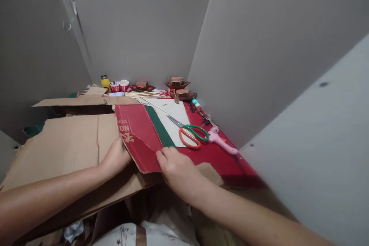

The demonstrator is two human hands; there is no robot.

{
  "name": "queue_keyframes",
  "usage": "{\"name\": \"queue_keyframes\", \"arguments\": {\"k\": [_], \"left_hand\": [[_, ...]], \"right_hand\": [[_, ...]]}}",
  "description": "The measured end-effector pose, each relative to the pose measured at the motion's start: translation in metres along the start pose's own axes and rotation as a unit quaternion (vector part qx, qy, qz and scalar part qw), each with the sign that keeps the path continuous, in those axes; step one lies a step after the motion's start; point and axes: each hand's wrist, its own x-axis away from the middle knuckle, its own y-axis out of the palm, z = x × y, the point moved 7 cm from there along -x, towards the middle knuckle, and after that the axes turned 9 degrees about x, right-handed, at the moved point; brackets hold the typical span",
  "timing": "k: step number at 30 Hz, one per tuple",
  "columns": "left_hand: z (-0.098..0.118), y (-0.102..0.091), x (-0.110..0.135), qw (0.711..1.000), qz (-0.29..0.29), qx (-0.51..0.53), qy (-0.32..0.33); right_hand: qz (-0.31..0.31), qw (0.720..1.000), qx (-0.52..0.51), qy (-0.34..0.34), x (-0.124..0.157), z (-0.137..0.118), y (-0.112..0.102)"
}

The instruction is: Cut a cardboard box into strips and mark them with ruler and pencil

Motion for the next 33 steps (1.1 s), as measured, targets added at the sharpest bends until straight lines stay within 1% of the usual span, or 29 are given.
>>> {"name": "queue_keyframes", "arguments": {"k": [1, 2, 3, 5, 7, 8, 9, 10, 13, 14, 16, 18, 19, 20, 23, 25, 30, 33], "left_hand": [[0.006, -0.002, 0.003, 0.997, -0.015, -0.068, 0.036], [0.012, -0.002, 0.007, 0.987, -0.035, -0.143, 0.068], [0.017, -0.001, 0.012, 0.969, -0.058, -0.218, 0.103], [0.027, 0.009, 0.027, 0.913, -0.116, -0.332, 0.206], [0.036, 0.024, 0.046, 0.848, -0.178, -0.376, 0.329], [0.038, 0.031, 0.053, 0.825, -0.208, -0.377, 0.367], [0.038, 0.038, 0.057, 0.815, -0.234, -0.371, 0.379], [0.039, 0.042, 0.057, 0.819, -0.255, -0.359, 0.369], [0.041, 0.052, 0.046, 0.857, -0.284, -0.315, 0.292], [0.042, 0.055, 0.042, 0.865, -0.289, -0.303, 0.277], [0.042, 0.060, 0.036, 0.868, -0.298, -0.293, 0.270], [0.035, 0.064, 0.032, 0.862, -0.305, -0.306, 0.266], [0.029, 0.065, 0.030, 0.856, -0.308, -0.323, 0.262], [0.021, 0.066, 0.029, 0.847, -0.313, -0.345, 0.257], [-0.001, 0.068, 0.027, 0.817, -0.325, -0.409, 0.243], [-0.010, 0.068, 0.026, 0.811, -0.321, -0.423, 0.247], [-0.013, 0.072, 0.026, 0.811, -0.291, -0.414, 0.293], [-0.014, 0.073, 0.027, 0.804, -0.296, -0.420, 0.299]], "right_hand": [[-0.006, 1.000, -0.008, 0.003, 0.000, 0.001, 0.000], [-0.013, 1.000, -0.018, 0.004, -0.001, 0.003, 0.000], [-0.019, 0.999, -0.026, 0.003, -0.001, 0.003, 0.000], [-0.026, 0.999, -0.036, -0.004, -0.003, 0.004, -0.001], [-0.030, 0.999, -0.041, -0.010, -0.005, 0.004, -0.003], [-0.034, 0.998, -0.046, -0.009, -0.007, 0.004, -0.004], [-0.039, 0.998, -0.050, -0.009, -0.008, 0.004, -0.005], [-0.044, 0.998, -0.049, -0.009, -0.010, 0.005, -0.006], [-0.060, 0.998, 0.003, 0.000, -0.017, 0.010, -0.007], [-0.072, 0.997, 0.027, -0.010, -0.020, 0.011, -0.004], [-0.123, 0.989, 0.046, -0.067, -0.025, 0.011, 0.006], [-0.178, 0.973, 0.030, -0.142, -0.027, 0.010, 0.016], [-0.196, 0.967, 0.018, -0.162, -0.029, 0.012, 0.018], [-0.203, 0.964, 0.007, -0.168, -0.032, 0.017, 0.019], [-0.205, 0.965, -0.033, -0.159, -0.040, 0.030, 0.012], [-0.206, 0.964, -0.058, -0.158, -0.045, 0.034, 0.005], [-0.223, 0.963, -0.097, -0.117, -0.057, 0.043, -0.008], [-0.228, 0.959, -0.122, -0.115, -0.063, 0.050, -0.028]]}}
